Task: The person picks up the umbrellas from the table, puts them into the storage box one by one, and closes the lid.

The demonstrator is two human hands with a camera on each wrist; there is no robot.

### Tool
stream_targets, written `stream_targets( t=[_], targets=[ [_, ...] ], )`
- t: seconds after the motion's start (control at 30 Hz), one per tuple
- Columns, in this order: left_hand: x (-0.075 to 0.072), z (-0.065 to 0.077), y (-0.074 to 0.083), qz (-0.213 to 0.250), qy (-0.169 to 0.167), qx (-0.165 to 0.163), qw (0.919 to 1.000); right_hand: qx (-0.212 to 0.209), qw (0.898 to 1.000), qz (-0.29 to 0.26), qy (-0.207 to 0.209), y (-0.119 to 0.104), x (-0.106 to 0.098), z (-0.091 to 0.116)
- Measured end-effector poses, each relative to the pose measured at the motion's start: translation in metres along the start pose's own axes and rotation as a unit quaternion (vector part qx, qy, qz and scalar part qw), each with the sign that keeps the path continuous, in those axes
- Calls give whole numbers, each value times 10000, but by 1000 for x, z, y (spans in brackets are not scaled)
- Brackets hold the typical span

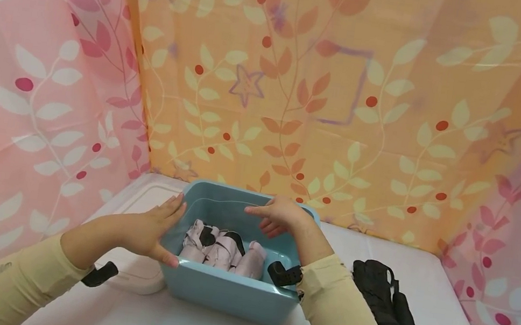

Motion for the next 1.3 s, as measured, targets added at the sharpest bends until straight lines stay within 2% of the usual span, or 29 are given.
stream_targets(
  t=[0.53,0.73,0.9,1.0,1.1,1.3],
  targets=[
    [2,0,-3,-2,9,-68,10000,-366,9991,-129,-197,-7,-7,9],
    [0,0,-2,25,40,17,10000,-562,9980,-205,-223,-4,-16,18],
    [2,0,-2,-30,-6,-61,10000,-839,9962,-1,-250,-1,-27,29],
    [3,1,-2,-41,-62,-145,9999,-989,9948,78,-248,2,-36,39],
    [4,1,0,-10,-53,-80,10000,-1163,9930,117,-180,7,-51,50],
    [0,0,2,-101,15,-37,9999,-1308,9907,293,233,28,-89,71]
  ],
)
Point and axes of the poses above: each hand's wrist, its own z-axis away from the middle knuckle, its own x-axis out of the palm, y = z × x, the point moved 7 cm from there along -z, towards the middle knuckle, and after that the axes turned 10 degrees about x, right-handed, at the moved point
